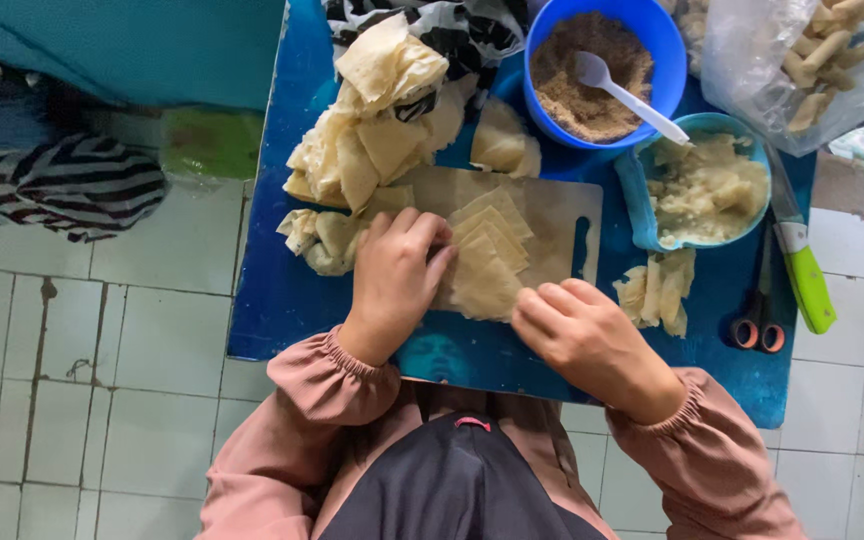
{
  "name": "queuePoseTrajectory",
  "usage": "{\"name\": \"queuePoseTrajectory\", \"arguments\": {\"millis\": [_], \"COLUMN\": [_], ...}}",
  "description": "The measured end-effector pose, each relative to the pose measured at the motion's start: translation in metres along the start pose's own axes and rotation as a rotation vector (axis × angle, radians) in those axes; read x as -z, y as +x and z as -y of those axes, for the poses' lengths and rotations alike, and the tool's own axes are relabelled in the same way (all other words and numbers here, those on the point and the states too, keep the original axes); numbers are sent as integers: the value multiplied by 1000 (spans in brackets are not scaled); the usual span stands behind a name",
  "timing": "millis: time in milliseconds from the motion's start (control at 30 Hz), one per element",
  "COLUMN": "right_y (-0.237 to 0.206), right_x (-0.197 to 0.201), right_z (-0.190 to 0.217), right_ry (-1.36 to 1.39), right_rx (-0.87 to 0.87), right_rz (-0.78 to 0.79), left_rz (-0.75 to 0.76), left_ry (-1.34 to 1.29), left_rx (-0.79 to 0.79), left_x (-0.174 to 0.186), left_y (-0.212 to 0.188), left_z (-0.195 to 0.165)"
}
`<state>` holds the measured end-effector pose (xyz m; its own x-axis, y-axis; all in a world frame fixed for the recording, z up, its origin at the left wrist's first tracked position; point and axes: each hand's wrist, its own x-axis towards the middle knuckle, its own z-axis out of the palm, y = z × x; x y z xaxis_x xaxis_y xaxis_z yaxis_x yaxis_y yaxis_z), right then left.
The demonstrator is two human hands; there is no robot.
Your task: The person sits on the floor at a low blue board and folds thin round pastry sheets in half and into triangular pieces, stacking the folded pieces on a cutting board. They then spoon brown sugar from a blue bowl onto the stacked pieces and press the stack flat with their hands.
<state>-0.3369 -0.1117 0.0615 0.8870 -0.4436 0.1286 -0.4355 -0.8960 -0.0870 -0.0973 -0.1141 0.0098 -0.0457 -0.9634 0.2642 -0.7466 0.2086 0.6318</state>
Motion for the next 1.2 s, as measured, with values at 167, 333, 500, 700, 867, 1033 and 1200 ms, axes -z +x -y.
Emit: {"name": "queuePoseTrajectory", "arguments": {"millis": [167, 333, 500, 700, 867, 1033, 1200], "right_y": [-34, -94, -136, -118, -120, -101, -100], "right_x": [10, 7, 2, -1, 27, 44, 44], "right_z": [4, -37, -198, -288, -314, -328, -318], "right_ry": [-47, -70, 492, 1586, 1378, 1334, 1359], "right_rx": [-278, -396, -980, -1319, -1047, -1022, -1027], "right_rz": [-22, -389, -906, -1093, -1074, -1101, -1122], "left_rz": [6, -26, -47, -49, -36, -42, -21], "left_ry": [13, 35, 64, 36, 30, 54, 30], "left_rx": [-35, -64, -72, -70, -66, -72, -58], "left_x": [0, -3, -7, -5, -5, -4, 0], "left_y": [-4, -10, -13, -10, -10, -7, -7], "left_z": [-3, -8, -9, -9, -8, -10, -15]}}
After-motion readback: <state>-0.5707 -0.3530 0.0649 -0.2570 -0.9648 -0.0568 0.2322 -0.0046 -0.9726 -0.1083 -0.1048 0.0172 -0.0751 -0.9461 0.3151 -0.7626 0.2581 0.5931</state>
